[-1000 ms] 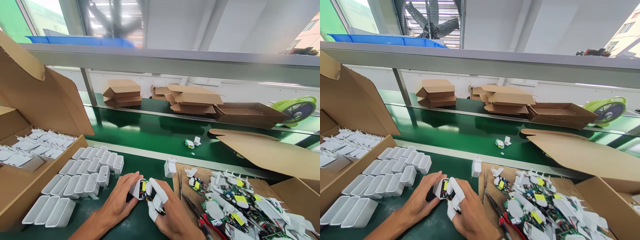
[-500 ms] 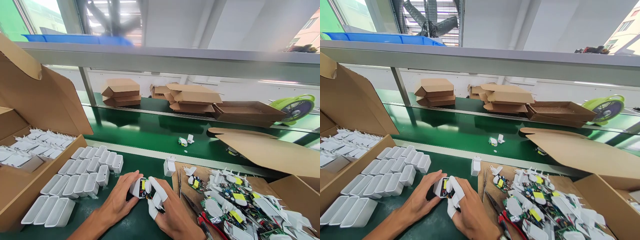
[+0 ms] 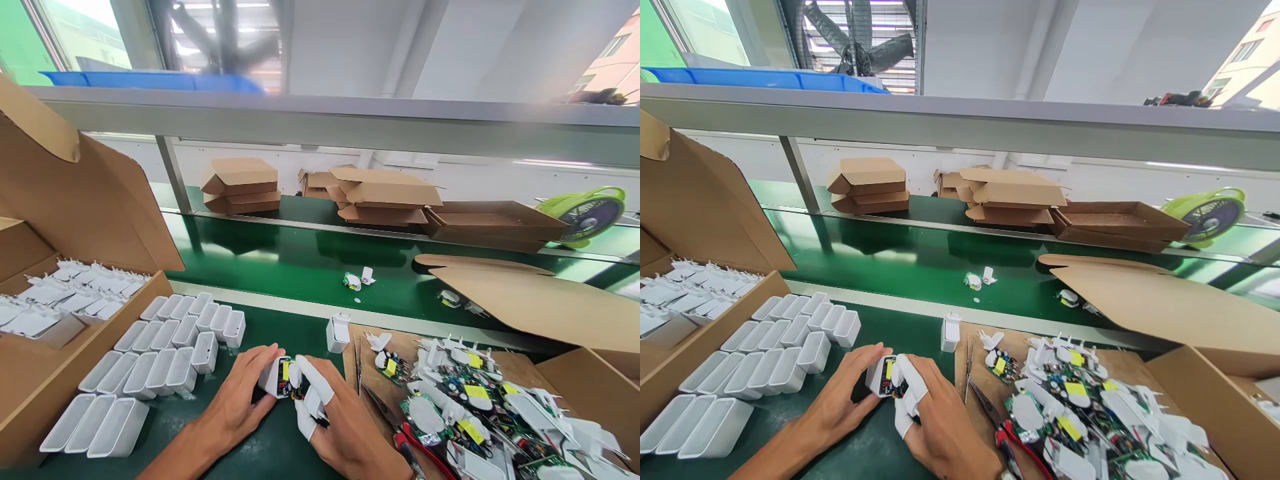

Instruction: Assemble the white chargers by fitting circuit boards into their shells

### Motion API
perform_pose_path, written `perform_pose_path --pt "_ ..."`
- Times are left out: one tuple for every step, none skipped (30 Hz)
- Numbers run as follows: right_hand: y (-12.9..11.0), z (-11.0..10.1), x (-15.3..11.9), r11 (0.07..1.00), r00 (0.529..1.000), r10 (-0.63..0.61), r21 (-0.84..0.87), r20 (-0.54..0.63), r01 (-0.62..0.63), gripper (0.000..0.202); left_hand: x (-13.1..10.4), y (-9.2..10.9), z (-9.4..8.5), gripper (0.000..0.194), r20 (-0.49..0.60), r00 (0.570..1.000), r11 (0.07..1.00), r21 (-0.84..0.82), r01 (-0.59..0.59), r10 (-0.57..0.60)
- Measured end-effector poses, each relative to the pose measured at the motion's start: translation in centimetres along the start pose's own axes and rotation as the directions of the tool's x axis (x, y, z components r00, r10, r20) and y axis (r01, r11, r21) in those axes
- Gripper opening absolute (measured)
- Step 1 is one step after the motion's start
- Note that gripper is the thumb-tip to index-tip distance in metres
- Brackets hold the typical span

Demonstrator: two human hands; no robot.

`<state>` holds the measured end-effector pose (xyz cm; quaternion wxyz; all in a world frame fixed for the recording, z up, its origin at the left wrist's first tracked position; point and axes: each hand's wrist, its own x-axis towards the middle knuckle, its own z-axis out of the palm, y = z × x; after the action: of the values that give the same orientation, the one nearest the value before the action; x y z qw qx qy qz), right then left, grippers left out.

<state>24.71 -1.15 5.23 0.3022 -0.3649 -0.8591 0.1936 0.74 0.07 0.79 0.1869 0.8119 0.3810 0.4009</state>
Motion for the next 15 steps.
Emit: perform_pose_path --pt "0.0 0.0 0.0 1.000 1.000 0.005 0.000 0.003 -0.005 0.095 0.0 0.0 0.0 0.065 0.000 1.000 1.000 -0.004 0.002 -0.002" --pt "-0.1 -0.1 0.0 1.000 1.000 0.010 0.002 0.005 -0.010 0.095 0.0 0.1 0.0 0.065 0.002 1.000 1.000 -0.010 0.004 -0.004" --pt "-0.2 -0.2 0.1 1.000 1.000 0.013 0.006 0.003 -0.013 0.094 0.0 0.1 -0.1 0.066 0.003 1.000 1.000 -0.015 0.006 -0.006" --pt "-0.2 -0.2 0.1 1.000 1.000 0.016 0.010 0.000 -0.016 0.094 0.0 0.2 -0.1 0.066 0.004 1.000 1.000 -0.019 0.007 -0.007" --pt "-0.3 -0.3 0.2 1.000 1.000 0.017 0.013 -0.004 -0.017 0.093 0.1 0.3 -0.1 0.066 0.003 1.000 1.000 -0.021 0.003 -0.003" --pt "-0.4 -0.3 0.3 1.000 1.000 0.017 0.013 -0.009 -0.017 0.093 0.2 0.4 -0.1 0.066 0.001 1.000 1.000 -0.021 -0.001 0.001" --pt "-0.5 -0.3 0.3 1.000 1.000 0.019 0.010 -0.012 -0.018 0.093 0.2 0.5 -0.1 0.065 -0.002 1.000 1.000 -0.024 -0.006 0.006" --pt "-0.6 -0.2 0.4 1.000 1.000 0.021 0.005 -0.005 -0.021 0.092 0.3 0.6 -0.1 0.063 -0.002 1.000 1.000 -0.030 -0.008 0.008" --pt "-0.7 -0.1 0.4 1.000 1.000 0.025 -0.003 0.008 -0.025 0.090 0.3 0.7 -0.1 0.062 0.001 1.000 0.999 -0.042 -0.008 0.009" --pt "-0.8 0.0 0.4 1.000 0.999 0.026 -0.016 0.021 -0.025 0.087 0.3 0.8 0.0 0.061 0.006 1.000 0.998 -0.059 -0.011 0.011" --pt "-0.9 0.0 0.3 0.999 0.999 0.023 -0.034 0.030 -0.022 0.082 0.2 0.8 0.1 0.062 0.013 1.000 0.997 -0.082 -0.011 0.012" --pt "-0.9 -0.1 0.2 0.998 0.999 0.019 -0.053 0.034 -0.018 0.077 0.1 0.8 0.2 0.065 0.025 1.000 0.994 -0.106 -0.006 0.008" --pt "-0.9 -0.4 0.2 0.997 1.000 0.009 -0.072 0.029 -0.007 0.072 -0.1 0.8 0.3 0.069 0.039 0.999 0.992 -0.128 0.005 0.000" --pt "-0.8 -1.0 0.2 0.996 1.000 -0.007 -0.089 0.013 0.008 0.070 -0.2 0.8 0.4 0.073 0.062 0.998 0.989 -0.148 0.027 -0.018" --pt "-0.6 -1.8 0.2 0.994 1.000 -0.015 -0.106 -0.012 0.013 0.069 -0.4 0.9 0.5 0.077 0.089 0.995 0.984 -0.166 0.058 -0.044"
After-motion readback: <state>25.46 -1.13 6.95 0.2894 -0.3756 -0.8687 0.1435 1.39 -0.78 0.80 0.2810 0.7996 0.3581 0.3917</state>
